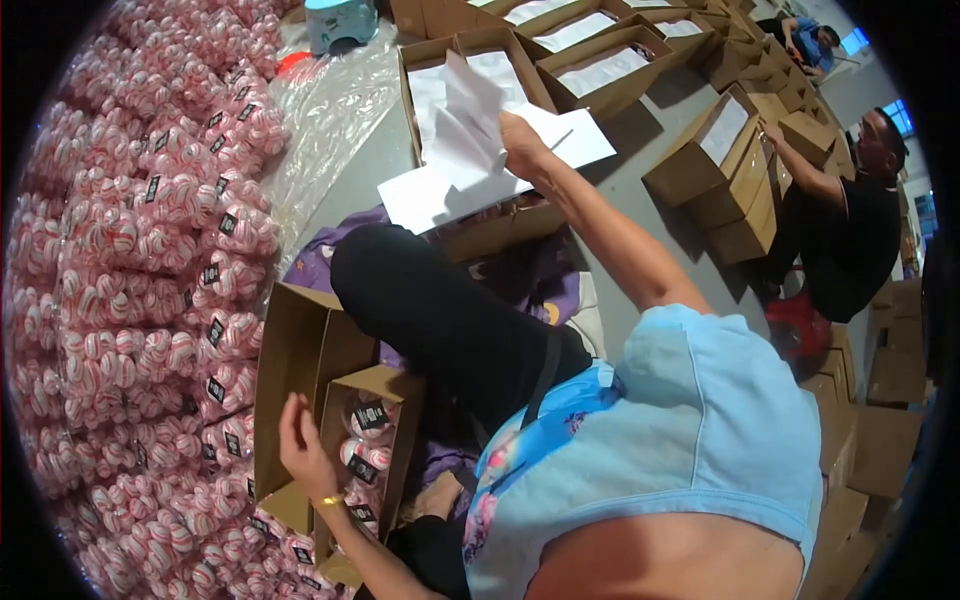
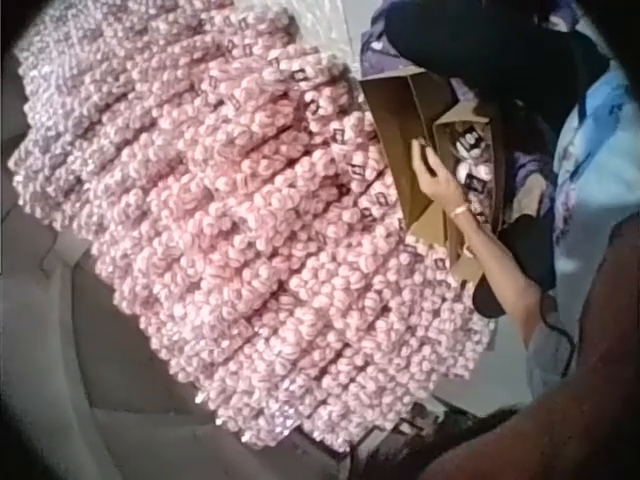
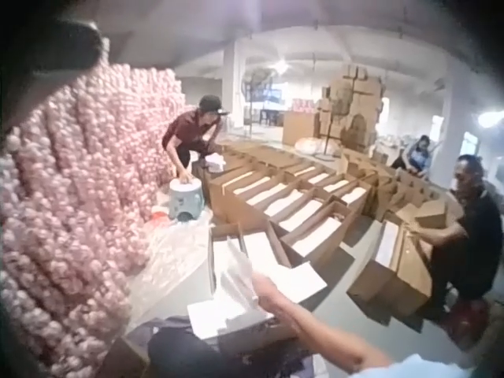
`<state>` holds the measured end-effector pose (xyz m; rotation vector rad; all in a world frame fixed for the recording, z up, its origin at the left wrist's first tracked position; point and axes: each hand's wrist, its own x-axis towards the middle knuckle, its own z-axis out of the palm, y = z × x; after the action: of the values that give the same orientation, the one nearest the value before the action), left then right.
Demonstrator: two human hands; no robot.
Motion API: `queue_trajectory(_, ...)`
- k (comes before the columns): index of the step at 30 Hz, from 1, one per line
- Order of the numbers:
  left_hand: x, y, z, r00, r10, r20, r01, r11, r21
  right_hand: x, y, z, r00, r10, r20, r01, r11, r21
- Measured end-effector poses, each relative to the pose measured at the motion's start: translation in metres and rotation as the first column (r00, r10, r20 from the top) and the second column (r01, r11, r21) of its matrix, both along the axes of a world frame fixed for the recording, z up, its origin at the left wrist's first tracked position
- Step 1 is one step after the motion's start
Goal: Packing small labeled products from bulk piles into cardboard boxes and preparing them for shipping.
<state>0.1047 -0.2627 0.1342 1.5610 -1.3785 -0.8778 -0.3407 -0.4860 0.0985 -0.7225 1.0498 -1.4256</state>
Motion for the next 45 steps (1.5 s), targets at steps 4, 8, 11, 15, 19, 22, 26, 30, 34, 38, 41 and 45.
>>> queue_trajectory(4, -0.094, -0.080, 0.065, 0.987, -0.150, 0.062, 0.158, 0.975, -0.157, 0.014, 0.018, 0.006, 0.696, -0.177, -0.696, 0.063, 0.980, -0.186)
queue_trajectory(8, -0.163, -0.178, 0.054, 0.957, -0.279, -0.076, 0.274, 0.959, -0.071, 0.047, 0.018, 0.031, 0.535, -0.435, -0.724, -0.124, 0.807, -0.577)
queue_trajectory(11, -0.207, -0.217, 0.051, 0.866, -0.494, -0.080, 0.493, 0.869, -0.027, 0.057, 0.021, 0.017, 0.480, -0.494, -0.725, -0.160, 0.763, -0.626)
queue_trajectory(15, -0.220, -0.241, -0.005, 0.778, -0.262, 0.570, 0.302, 0.953, 0.025, 0.060, 0.034, 0.021, 0.385, -0.656, -0.649, -0.022, 0.696, -0.718)
queue_trajectory(19, -0.231, -0.253, -0.011, 0.934, -0.155, -0.323, 0.187, 0.980, 0.073, 0.056, 0.092, 0.016, 0.483, -0.533, -0.694, -0.275, 0.661, -0.698)
queue_trajectory(22, -0.236, -0.248, -0.023, 0.884, -0.180, -0.432, 0.243, 0.966, 0.094, 0.088, 0.106, 0.015, 0.511, -0.319, -0.798, -0.536, 0.607, -0.586)
queue_trajectory(26, -0.245, -0.235, 0.002, 0.978, -0.201, 0.046, 0.205, 0.975, -0.085, 0.098, 0.061, -0.034, 0.009, -0.202, -0.979, -0.327, 0.925, -0.193)
queue_trajectory(30, -0.244, -0.248, 0.032, 0.967, -0.163, -0.198, 0.153, 0.986, -0.064, 0.030, 0.022, -0.104, -0.300, 0.036, -0.953, -0.194, 0.976, 0.098)
queue_trajectory(34, -0.165, -0.250, 0.040, 0.844, -0.024, -0.536, 0.011, 1.000, -0.028, 0.015, 0.030, -0.114, -0.259, -0.184, -0.948, -0.103, 0.981, -0.162)
queue_trajectory(38, -0.051, -0.191, 0.052, 0.821, -0.004, -0.570, 0.008, 1.000, 0.004, 0.021, 0.036, -0.116, -0.204, -0.311, -0.928, -0.254, 0.933, -0.257)
queue_trajectory(41, 0.004, -0.117, 0.070, 0.916, 0.145, -0.373, -0.097, 0.985, 0.145, 0.014, 0.021, -0.102, -0.253, 0.034, -0.967, -0.287, 0.952, 0.109)
queue_trajectory(45, 0.093, -0.040, 0.030, 0.885, 0.363, -0.293, -0.253, 0.900, 0.354, -0.011, 0.006, -0.081, -0.113, 0.086, -0.990, -0.100, 0.990, 0.098)
